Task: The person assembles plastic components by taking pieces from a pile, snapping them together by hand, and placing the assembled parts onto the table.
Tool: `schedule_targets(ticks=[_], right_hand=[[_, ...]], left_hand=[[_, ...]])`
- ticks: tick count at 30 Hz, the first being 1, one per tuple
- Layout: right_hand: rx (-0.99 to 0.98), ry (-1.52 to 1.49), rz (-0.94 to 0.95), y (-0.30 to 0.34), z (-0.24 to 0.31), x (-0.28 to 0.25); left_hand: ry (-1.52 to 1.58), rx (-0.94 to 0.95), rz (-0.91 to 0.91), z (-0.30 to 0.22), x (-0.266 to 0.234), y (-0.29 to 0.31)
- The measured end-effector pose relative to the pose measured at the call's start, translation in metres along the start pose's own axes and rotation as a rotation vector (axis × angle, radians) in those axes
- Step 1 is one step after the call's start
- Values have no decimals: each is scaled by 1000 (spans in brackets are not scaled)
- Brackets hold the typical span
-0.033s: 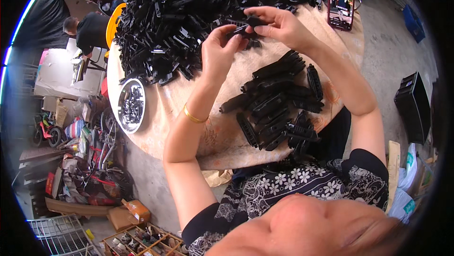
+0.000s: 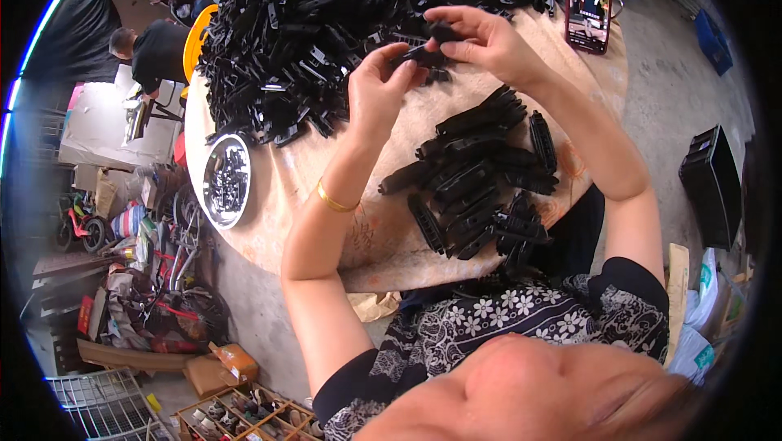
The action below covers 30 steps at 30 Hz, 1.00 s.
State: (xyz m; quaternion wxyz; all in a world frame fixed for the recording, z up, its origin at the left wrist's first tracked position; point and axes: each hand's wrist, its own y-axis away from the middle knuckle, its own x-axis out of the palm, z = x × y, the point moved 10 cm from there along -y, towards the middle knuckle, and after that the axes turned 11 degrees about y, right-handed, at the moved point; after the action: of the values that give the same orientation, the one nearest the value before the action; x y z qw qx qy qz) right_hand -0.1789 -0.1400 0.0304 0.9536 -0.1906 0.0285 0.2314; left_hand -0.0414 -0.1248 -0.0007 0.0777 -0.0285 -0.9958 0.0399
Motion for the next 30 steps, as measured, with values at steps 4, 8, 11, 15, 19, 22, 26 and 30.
schedule_targets(ticks=[4, 8, 11, 15, 19, 22, 26, 30], right_hand=[[-18, -115, -148, 2, 3, -13], [49, 36, -158, 7, -14, -4], [-17, 208, -216, 10, -6, -2], [17, 239, -198, 10, -6, -3], [9, 218, -171, 11, -3, 2], [-174, 357, -209, 12, 10, 3], [-276, 539, -231, 15, 20, 5], [-514, 753, -306, 21, 45, 6]], left_hand=[[290, -91, 1, 17, 6, 5], [355, -83, -29, 21, 10, 6], [359, -98, -17, 20, 14, 9], [425, -114, -45, 19, 12, 10], [460, -112, -66, 17, 6, 9], [495, -142, -12, 15, 9, 10], [336, -66, 35, 1, 13, 10], [166, -5, 62, -10, 12, 10]])
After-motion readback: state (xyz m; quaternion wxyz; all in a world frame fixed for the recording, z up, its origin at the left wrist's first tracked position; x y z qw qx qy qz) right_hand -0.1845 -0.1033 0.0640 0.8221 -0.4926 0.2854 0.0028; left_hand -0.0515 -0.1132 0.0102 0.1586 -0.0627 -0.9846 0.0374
